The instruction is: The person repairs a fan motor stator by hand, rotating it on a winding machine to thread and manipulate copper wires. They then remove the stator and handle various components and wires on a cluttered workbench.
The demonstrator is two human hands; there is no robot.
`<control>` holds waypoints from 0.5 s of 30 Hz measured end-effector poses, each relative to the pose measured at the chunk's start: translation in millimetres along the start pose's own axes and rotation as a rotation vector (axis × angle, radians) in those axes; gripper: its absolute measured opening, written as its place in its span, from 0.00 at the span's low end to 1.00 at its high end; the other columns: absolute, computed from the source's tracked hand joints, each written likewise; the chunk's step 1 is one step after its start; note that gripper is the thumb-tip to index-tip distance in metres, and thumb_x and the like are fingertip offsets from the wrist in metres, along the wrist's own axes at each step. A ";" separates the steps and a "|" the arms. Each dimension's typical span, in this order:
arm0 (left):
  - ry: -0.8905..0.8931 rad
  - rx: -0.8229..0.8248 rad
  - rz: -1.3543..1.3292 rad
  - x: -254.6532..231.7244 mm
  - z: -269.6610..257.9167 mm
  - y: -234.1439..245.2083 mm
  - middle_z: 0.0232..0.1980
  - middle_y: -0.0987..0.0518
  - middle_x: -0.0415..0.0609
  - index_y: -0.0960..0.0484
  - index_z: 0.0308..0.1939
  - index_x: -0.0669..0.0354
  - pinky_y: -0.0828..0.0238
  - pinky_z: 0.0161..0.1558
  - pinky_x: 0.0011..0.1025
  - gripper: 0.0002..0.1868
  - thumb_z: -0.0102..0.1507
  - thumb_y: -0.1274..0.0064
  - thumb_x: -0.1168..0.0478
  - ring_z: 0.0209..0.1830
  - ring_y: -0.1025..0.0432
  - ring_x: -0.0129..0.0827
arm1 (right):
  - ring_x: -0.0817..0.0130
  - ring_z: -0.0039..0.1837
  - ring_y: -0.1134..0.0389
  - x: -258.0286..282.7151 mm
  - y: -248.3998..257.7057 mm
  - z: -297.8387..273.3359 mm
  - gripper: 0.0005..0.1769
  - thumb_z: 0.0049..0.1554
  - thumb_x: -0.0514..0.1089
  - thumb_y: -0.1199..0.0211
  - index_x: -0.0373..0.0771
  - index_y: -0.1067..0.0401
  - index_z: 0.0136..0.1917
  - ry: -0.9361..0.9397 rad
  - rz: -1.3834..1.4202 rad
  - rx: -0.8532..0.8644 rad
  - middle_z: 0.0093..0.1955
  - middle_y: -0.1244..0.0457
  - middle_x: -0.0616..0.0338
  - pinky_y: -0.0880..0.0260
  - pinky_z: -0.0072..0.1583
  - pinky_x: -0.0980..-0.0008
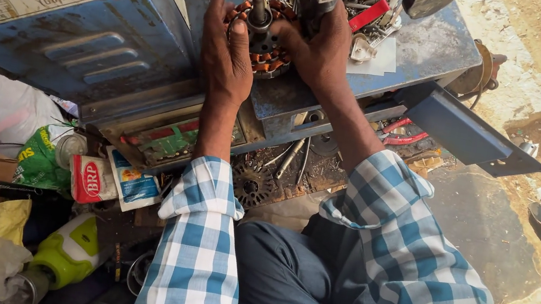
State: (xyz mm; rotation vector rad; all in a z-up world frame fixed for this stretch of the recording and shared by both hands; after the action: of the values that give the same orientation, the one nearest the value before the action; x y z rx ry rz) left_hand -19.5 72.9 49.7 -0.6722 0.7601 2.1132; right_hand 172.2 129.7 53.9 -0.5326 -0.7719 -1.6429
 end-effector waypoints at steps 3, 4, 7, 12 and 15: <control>0.002 -0.013 0.017 -2.6 -0.2 1.2 0.67 0.27 0.60 0.44 0.78 0.66 0.25 0.64 0.39 0.34 0.79 0.70 0.41 0.63 0.25 0.42 | 0.61 0.68 0.29 1.4 -2.5 0.6 0.47 0.55 0.59 0.16 0.34 0.37 0.73 -0.042 0.160 0.004 0.67 0.33 0.50 0.26 0.70 0.63; 0.003 -0.013 0.018 -2.2 -0.7 1.4 0.67 0.27 0.60 0.44 0.78 0.66 0.25 0.64 0.39 0.34 0.79 0.70 0.41 0.63 0.25 0.42 | 0.61 0.68 0.29 6.9 -0.5 2.5 0.47 0.55 0.59 0.16 0.34 0.37 0.73 -0.043 0.161 0.005 0.67 0.33 0.50 0.26 0.70 0.63; 0.005 -0.016 0.048 -0.2 -1.4 0.0 0.68 0.27 0.60 0.44 0.78 0.65 0.26 0.66 0.40 0.33 0.80 0.69 0.42 0.64 0.25 0.42 | 0.57 0.68 0.30 23.8 4.8 7.2 0.54 0.48 0.62 0.13 0.32 0.38 0.72 0.025 0.155 0.018 0.66 0.34 0.48 0.27 0.70 0.60; 0.021 0.004 0.058 1.6 -1.2 -0.8 0.68 0.28 0.60 0.45 0.78 0.65 0.26 0.66 0.41 0.34 0.80 0.71 0.41 0.65 0.26 0.43 | 0.55 0.66 0.29 24.0 4.8 5.9 0.55 0.46 0.66 0.14 0.32 0.36 0.70 0.050 -0.093 0.022 0.62 0.33 0.48 0.27 0.67 0.58; 0.034 0.018 0.053 5.0 -1.3 -2.8 0.69 0.30 0.61 0.46 0.78 0.65 0.25 0.65 0.41 0.34 0.79 0.72 0.41 0.65 0.26 0.43 | 0.54 0.66 0.29 21.8 3.5 4.5 0.56 0.47 0.66 0.15 0.32 0.37 0.72 0.060 -0.091 0.027 0.63 0.34 0.47 0.27 0.67 0.57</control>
State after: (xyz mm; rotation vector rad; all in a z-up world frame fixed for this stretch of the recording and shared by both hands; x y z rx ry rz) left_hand -19.8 75.9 44.6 -0.6867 0.8226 2.1454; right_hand 170.7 118.0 73.1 -0.4324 -0.7834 -1.7221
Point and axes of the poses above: each hand's wrist, its own z-axis towards the middle knuckle, its own y-axis out of the back of the hand, x = y × z, the point moved 10 cm from there along z, towards the middle knuckle
